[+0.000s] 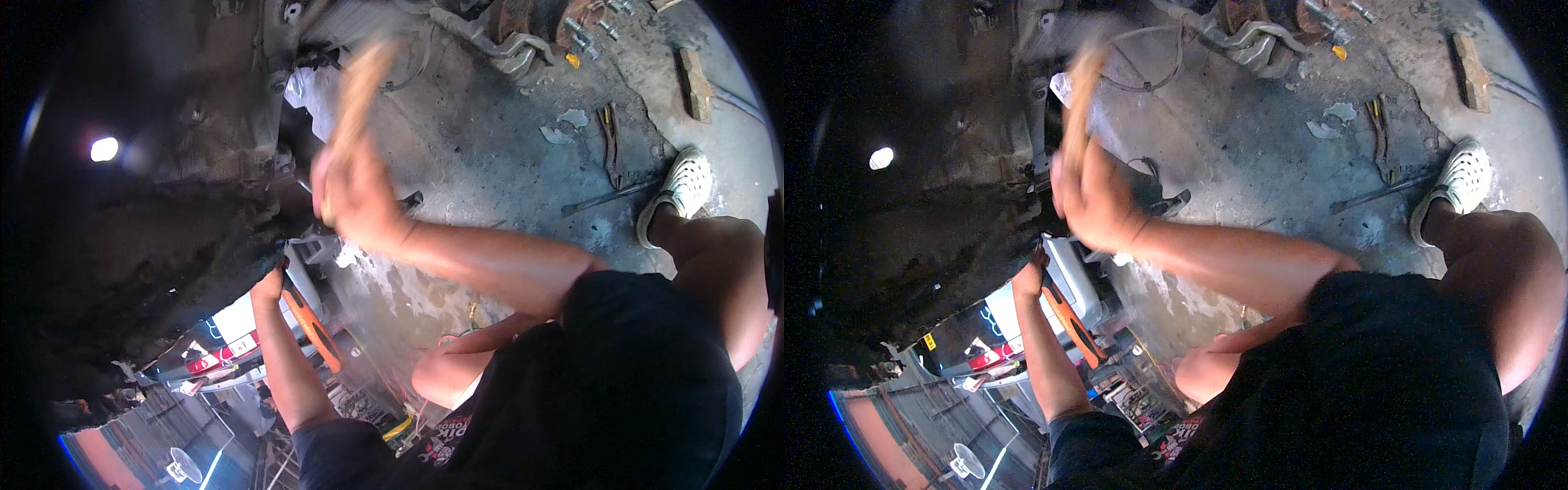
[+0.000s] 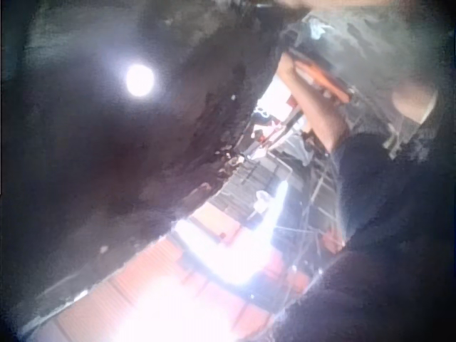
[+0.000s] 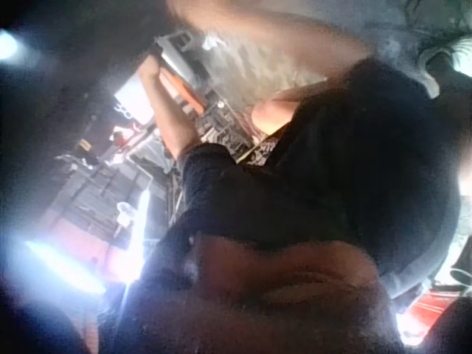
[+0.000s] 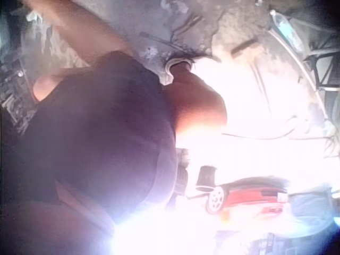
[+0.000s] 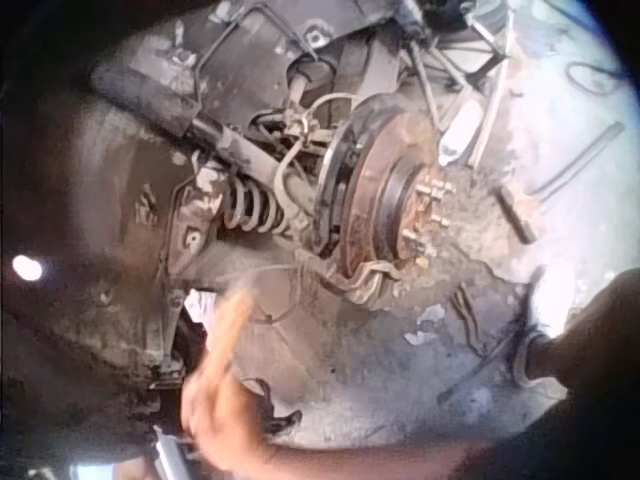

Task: The person uses a hammer and a chisel to repeatedly strike and pry at the damaged front fender and wheel well area of a car. They adjust their grip and position multiple times while working on the same section of the vehicle's body.

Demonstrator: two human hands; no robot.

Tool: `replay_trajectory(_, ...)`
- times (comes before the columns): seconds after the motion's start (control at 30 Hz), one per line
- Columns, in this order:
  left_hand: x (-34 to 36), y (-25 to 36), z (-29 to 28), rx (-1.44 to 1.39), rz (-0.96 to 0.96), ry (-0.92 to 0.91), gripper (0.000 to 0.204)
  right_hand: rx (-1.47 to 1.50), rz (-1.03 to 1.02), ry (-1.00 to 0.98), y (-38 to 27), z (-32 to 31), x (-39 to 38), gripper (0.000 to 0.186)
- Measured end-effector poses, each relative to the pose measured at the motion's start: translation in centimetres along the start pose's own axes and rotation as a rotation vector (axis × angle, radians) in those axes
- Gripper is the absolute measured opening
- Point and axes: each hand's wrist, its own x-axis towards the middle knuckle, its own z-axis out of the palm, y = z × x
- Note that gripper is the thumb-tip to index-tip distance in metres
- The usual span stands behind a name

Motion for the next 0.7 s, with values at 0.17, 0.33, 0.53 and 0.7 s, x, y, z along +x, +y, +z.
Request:
replay_trajectory(0.17,-0.3,1.9,-0.2,0.157,0.01,0.031,0.011,-0.432,0.654,-0.758,4.4,-3.5,-4.4,0.029)
replay_trajectory(0.33,-0.1,-0.1,-0.9,0.015,0.078,0.01,0.007,0.249,0.351,-0.08,-3.8,-6.9,4.1,0.02)
replay_trajectory(0.53,0.3,1.2,-0.5,-0.018,0.03,0.021,0.007,0.05,0.499,-0.408,1.3,1.1,-2.0,0.024)
replay_trajectory(0.7,-1.1,1.6,0.3,-0.056,0.007,0.025,0.006,-0.064,0.651,-0.478,0.2,-3.1,1.5,0.027)
